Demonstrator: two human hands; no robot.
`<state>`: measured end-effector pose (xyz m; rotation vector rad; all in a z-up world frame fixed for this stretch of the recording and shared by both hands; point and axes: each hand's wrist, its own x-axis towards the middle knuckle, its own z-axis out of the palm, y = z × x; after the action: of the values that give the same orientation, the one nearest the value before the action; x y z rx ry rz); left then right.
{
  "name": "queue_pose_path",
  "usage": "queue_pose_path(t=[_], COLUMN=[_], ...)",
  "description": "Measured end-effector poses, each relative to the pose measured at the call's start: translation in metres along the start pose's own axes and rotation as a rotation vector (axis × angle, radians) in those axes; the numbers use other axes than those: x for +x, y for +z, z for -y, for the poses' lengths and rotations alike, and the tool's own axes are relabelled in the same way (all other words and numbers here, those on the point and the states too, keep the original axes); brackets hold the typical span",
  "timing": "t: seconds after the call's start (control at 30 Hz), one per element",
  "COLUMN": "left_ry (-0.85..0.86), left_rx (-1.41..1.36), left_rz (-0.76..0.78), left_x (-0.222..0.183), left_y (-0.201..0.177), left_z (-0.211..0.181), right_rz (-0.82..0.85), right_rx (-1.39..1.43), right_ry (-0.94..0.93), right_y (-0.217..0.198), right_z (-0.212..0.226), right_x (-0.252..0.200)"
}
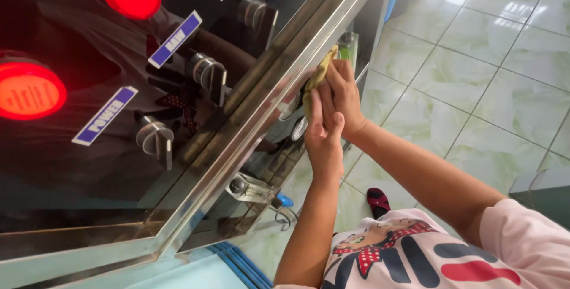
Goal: Cleaning the control panel and external components of a water filtration and reverse osmosis machine with a cloth.
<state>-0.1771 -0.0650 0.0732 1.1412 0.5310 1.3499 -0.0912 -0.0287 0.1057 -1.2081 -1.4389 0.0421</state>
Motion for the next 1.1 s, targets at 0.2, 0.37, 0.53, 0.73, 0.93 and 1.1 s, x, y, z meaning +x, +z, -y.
queue_pose_path(t=[0.2, 0.37, 0.53, 0.73, 0.93, 1.1], left_ry=[-0.184, -0.385, -0.139, -0.036, -0.004, 0.031], left_rx=[-0.020, -0.059, -0.137, -0.128, -0.134, -0.214], left_rz=[-0.126, -0.178, -0.020, -0.012, -0.133, -0.204], left_x=[-0.020, -0.021, -0.015, -0.049, -0.090, -0.088], left_y=[-0.030, -0.025, -0.005, -0.027, -0.051, -0.047], left_z=[0.057, 0.041, -0.024, -0.071, -0.083, -0.075], right_rz=[0.007, 0.175, -0.002, 0.002, 0.078, 0.121], right_rx=[-0.034, -0.175, 0.088, 0.133, 0.057, 0.008], right_ry=[-0.012, 0.182, 0.082, 0.044, -0.069, -0.155], right_y=[0.036, 0.038, 0.007, 0.022, 0.037, 0.031], right_z=[-0.069, -0.089, 0.012, 0.067, 0.108, 0.104], right_x=[-0.071, -0.073, -0.002, -0.012, -0.046, -0.044])
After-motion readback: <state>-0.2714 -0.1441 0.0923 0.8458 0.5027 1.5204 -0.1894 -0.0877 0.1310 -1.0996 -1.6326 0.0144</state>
